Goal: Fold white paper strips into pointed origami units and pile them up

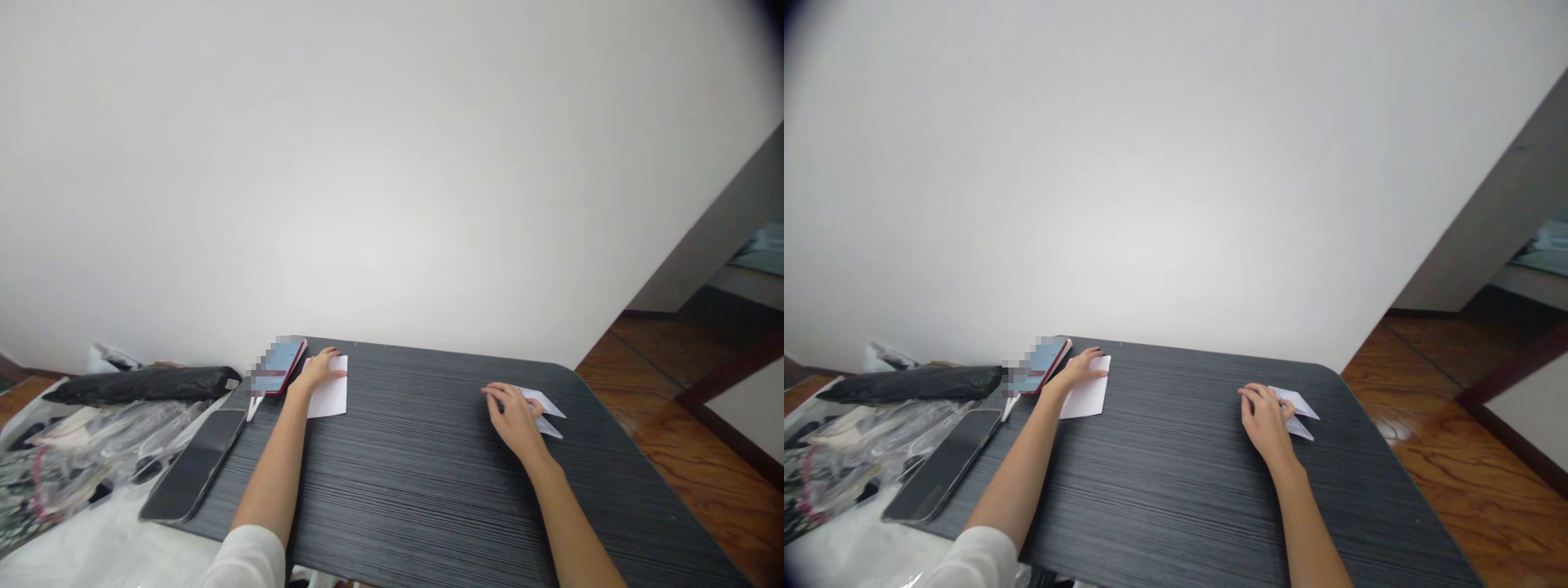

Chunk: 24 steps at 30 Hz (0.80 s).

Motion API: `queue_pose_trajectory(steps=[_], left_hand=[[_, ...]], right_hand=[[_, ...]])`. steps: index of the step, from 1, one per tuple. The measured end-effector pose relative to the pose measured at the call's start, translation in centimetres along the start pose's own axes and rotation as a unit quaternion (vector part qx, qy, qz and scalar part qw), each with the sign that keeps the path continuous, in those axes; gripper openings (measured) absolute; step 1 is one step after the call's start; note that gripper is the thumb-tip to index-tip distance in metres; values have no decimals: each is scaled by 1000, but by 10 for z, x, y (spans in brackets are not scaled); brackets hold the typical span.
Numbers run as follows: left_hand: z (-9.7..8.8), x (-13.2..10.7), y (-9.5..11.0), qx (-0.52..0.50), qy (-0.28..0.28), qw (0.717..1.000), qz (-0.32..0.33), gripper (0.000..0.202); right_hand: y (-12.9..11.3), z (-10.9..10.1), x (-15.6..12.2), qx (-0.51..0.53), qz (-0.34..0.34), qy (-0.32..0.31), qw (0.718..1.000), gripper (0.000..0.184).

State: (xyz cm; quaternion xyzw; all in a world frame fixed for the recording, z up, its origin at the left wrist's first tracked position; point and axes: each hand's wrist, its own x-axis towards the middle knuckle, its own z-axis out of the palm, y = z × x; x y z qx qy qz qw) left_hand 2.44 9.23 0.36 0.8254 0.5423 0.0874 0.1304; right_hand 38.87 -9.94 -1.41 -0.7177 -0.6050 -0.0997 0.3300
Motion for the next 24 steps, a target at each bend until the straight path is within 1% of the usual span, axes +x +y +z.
queue_pose_trajectory(steps=[3, 6, 12, 17, 19, 21, 22, 24], left_hand=[[3, -1, -3, -12, 25, 1000, 10, 58], [6, 1, -6, -16, 39, 999, 16, 59], [9, 0, -8, -21, 72, 996, 51, 60], [8, -4, -4, -40, 84, 995, 46, 57], [8, -7, -3, -57, 100, 992, 52, 56], [8, -9, -2, -86, 118, 986, 75, 54], [9, -10, -2, -104, 126, 983, 89, 51], [10, -13, 0, -141, 137, 974, 110, 42]], right_hand=[[-1, 0, 0, -4, 1, -4, 1000, 26], [-2, -1, 0, -10, -6, -3, 1000, 26], [-3, 0, 0, -6, -18, -8, 1000, 27], [-3, 0, 0, 21, -6, -22, 1000, 25], [-6, 0, 0, 49, -3, -31, 998, 24], [-16, 2, 0, 106, -10, -46, 993, 24], [-24, 4, 0, 148, -20, -58, 987, 25], [-49, 12, -2, 236, -23, -79, 968, 25]])
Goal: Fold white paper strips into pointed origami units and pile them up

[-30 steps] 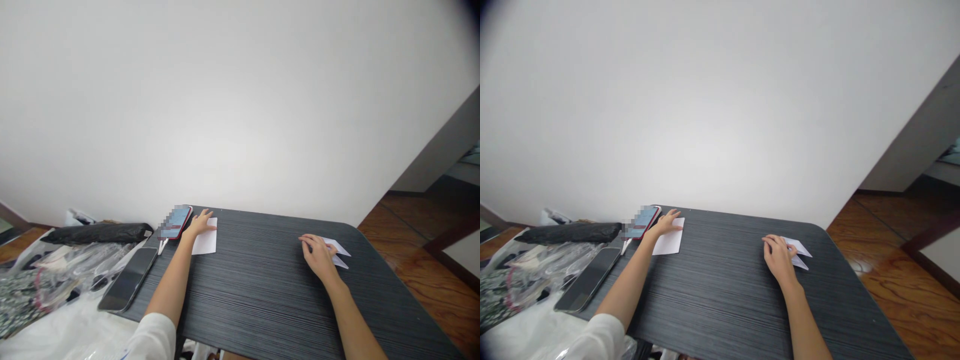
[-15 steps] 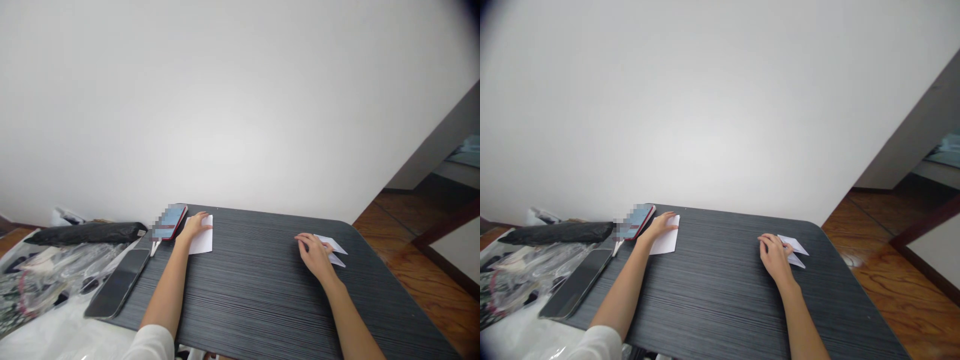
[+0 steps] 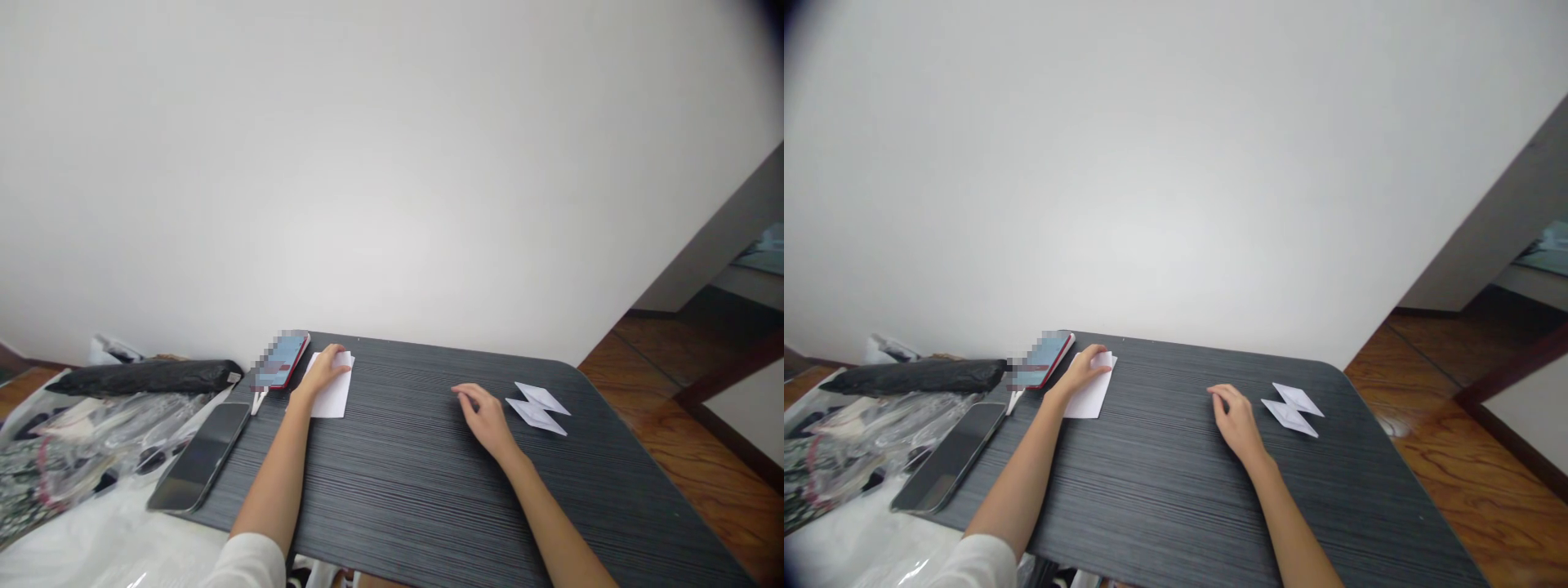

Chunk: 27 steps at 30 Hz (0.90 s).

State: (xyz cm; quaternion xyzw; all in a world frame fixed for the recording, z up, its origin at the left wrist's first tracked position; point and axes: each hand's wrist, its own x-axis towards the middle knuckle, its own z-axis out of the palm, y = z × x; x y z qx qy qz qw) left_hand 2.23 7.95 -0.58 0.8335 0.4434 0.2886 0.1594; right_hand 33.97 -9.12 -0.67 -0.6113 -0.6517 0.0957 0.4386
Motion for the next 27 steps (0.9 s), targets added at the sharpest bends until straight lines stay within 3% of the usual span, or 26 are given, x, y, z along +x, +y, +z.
queue_pose_trajectory(steps=[3, 5, 8, 11, 16, 20, 27], left_hand=[[2, -2, 3, -48, 17, 999, 6, 33], [4, -3, 6, -72, 22, 997, 8, 32], [7, -4, 9, -101, 26, 995, 7, 32], [8, -7, 11, -134, 40, 990, 6, 31], [11, -8, 14, -164, 64, 984, 18, 27], [12, -6, 22, -97, 100, 990, -5, 13], [5, -6, 33, -78, 51, 994, -65, 25]], right_hand=[[-33, 44, 6, 122, -2, -53, 991, 25], [-54, 81, 14, 201, 30, -85, 975, 25], [-75, 133, 33, 303, 116, -70, 943, 28], [-85, 167, 55, 355, 152, -39, 922, 25], [-86, 186, 75, 389, 147, -18, 909, 16], [-83, 188, 77, 417, 151, -17, 896, 17], [-84, 188, 78, 439, 179, -19, 880, 18]])
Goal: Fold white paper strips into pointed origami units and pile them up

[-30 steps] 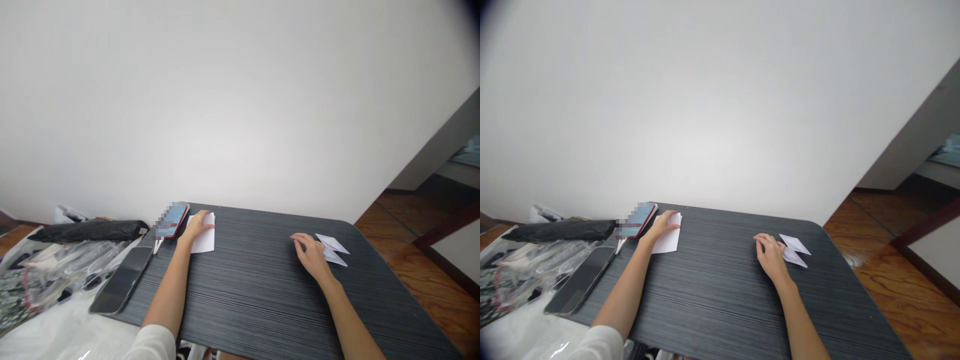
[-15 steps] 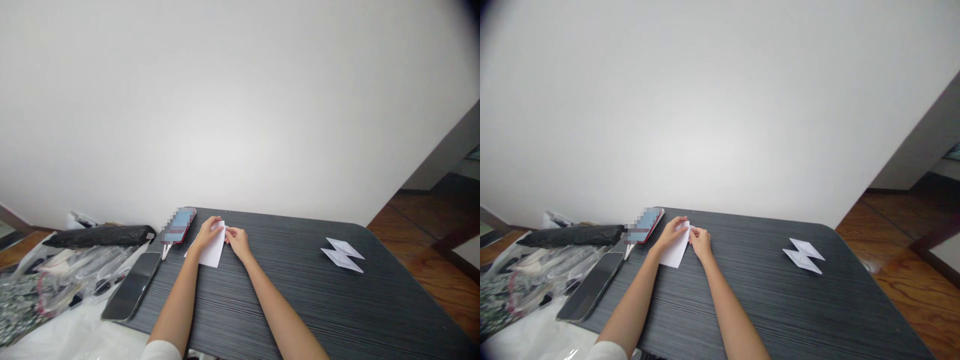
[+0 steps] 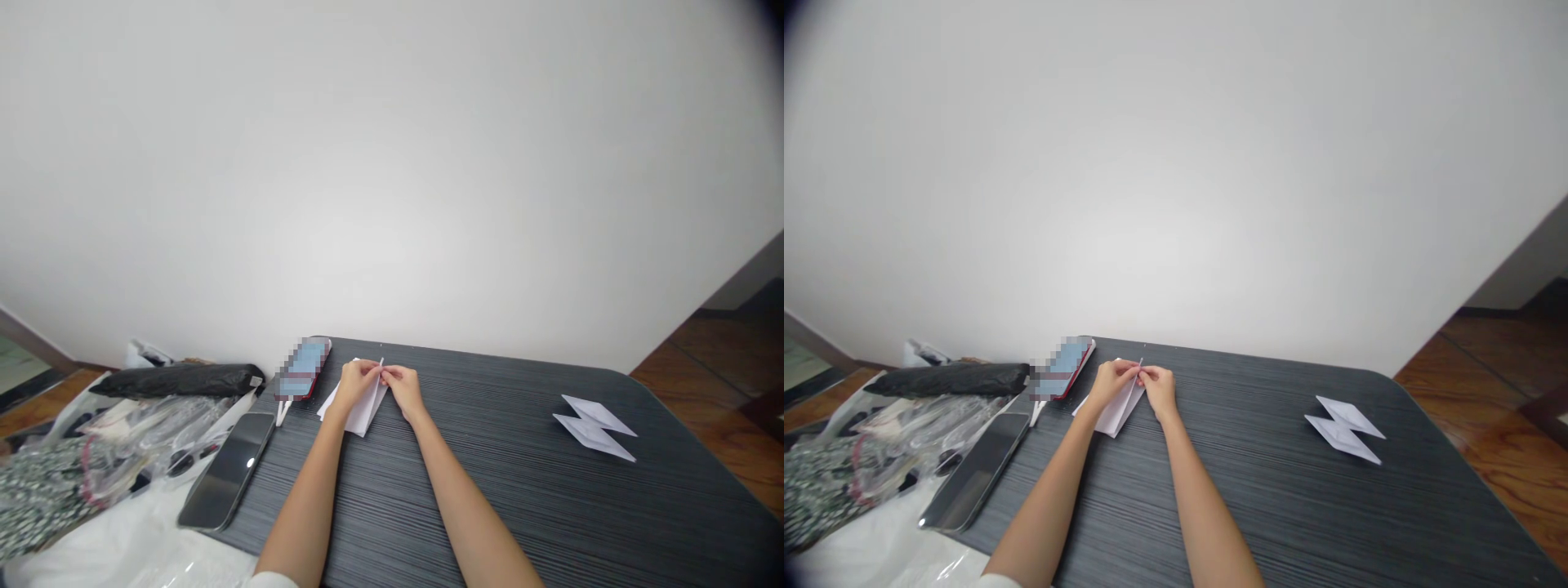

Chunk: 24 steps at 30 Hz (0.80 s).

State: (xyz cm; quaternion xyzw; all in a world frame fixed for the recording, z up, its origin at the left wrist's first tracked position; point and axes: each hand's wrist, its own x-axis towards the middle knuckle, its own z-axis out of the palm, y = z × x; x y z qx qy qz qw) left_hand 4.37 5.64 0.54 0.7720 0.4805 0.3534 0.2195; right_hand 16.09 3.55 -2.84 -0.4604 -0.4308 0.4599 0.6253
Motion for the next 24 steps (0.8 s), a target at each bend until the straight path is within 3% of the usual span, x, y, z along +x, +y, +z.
queue_pose_trajectory(steps=[11, 24], left_hand=[[-5, 3, -15, -114, -55, 991, -37, 27], [-3, 2, -22, -164, -61, 983, -53, 27]], right_hand=[[-4, 0, -2, 4, 19, -14, 1000, 18], [-7, 0, -2, 15, 31, -20, 999, 17]])
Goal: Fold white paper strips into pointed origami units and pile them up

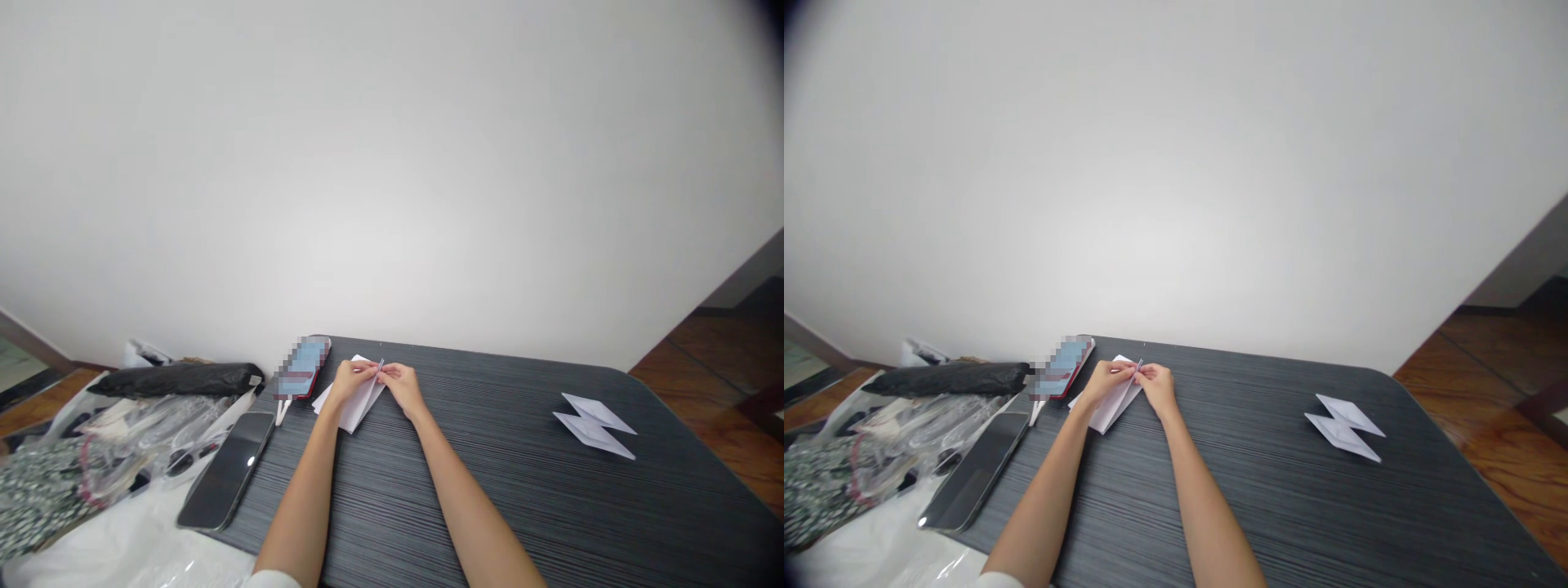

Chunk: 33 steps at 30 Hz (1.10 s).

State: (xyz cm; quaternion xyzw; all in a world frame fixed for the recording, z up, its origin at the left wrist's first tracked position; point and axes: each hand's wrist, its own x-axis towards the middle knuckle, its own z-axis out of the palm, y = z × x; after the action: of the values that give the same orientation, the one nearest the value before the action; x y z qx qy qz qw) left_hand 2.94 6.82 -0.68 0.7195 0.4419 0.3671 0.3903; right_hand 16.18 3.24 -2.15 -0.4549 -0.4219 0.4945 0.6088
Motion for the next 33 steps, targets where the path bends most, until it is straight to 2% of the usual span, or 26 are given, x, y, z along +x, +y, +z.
queue_pose_trajectory(steps=[15, 33], left_hand=[[-4, -3, 6, -36, -35, 999, 12, 20], [-4, -4, 7, -41, -35, 999, 10, 18]], right_hand=[[-4, -3, -1, 25, 17, -29, 999, 21], [-6, -3, -1, 18, 23, -29, 999, 18]])
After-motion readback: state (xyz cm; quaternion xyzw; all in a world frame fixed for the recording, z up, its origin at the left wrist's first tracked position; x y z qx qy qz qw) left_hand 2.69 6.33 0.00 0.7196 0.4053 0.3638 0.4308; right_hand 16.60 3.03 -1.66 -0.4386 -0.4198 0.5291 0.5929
